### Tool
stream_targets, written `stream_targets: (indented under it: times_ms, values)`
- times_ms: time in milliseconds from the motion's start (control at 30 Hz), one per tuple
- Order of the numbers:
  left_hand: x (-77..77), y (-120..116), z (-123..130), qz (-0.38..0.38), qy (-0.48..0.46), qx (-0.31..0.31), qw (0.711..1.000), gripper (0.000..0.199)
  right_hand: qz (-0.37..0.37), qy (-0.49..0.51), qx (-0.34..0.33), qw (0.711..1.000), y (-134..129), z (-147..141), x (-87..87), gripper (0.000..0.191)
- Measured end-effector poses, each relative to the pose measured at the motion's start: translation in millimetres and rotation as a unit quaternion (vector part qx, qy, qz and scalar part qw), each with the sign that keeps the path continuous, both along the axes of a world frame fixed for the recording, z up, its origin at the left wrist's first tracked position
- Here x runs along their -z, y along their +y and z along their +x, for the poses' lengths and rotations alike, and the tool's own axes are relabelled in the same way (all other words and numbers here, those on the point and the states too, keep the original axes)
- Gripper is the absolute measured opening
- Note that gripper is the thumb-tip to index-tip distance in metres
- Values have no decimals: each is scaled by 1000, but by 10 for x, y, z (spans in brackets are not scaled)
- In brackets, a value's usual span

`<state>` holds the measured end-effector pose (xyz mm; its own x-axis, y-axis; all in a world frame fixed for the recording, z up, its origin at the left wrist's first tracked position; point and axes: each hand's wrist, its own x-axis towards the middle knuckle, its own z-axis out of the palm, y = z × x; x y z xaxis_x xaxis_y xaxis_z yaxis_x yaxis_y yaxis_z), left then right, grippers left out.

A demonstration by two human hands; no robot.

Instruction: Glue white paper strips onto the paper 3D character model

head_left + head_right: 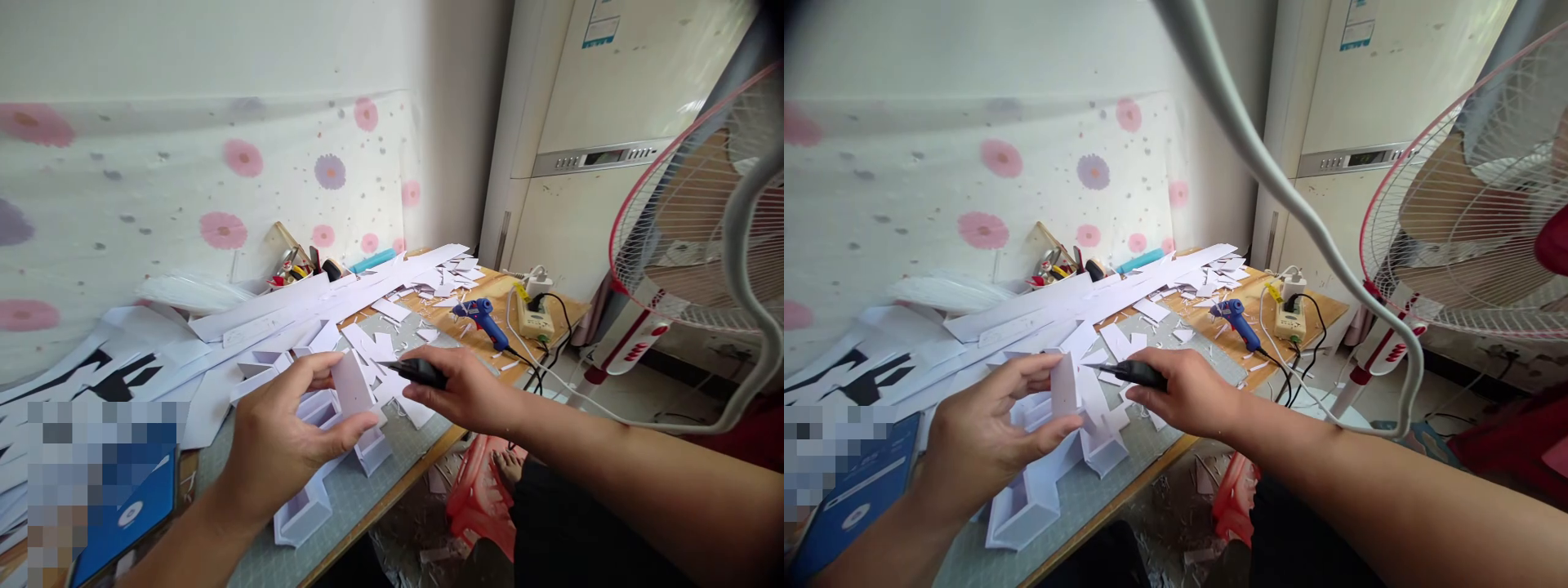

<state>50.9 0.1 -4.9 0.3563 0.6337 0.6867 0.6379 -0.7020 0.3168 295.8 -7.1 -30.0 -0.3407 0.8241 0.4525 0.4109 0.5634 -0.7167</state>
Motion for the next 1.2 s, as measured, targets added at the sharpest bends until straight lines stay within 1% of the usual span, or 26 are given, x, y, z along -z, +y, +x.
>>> stream_targets:
  times_ms: [67,133,267,467,667,833,967,1067,1200]
  values:
    - [15,-8,8,-25,-15,5,1000,52,47,-20,-20,998,-17,4,3,18]
    - [32,-10,12,-46,-29,6,998,54,79,-57,-31,995,-21,-4,2,14]
    - [75,-9,-9,-91,-49,17,995,57,111,-135,-28,984,4,-57,15,7]
    - [141,-21,-57,-131,-61,19,989,61,136,-142,-10,980,61,-130,15,5]
    - [155,-29,-50,-128,-78,34,988,58,148,-184,4,972,98,-149,-10,4]
    - [148,-45,-48,-120,-74,40,989,60,153,-205,10,967,111,-166,-13,7]
    - [146,-96,-39,-113,-56,36,991,61,147,-198,31,969,128,-174,-2,8]
    - [139,-127,-25,-100,-60,37,993,60,144,-182,46,972,140,-167,10,9]
    - [110,-132,-12,-119,-82,52,988,59,199,-158,9,967,121,-163,33,6]
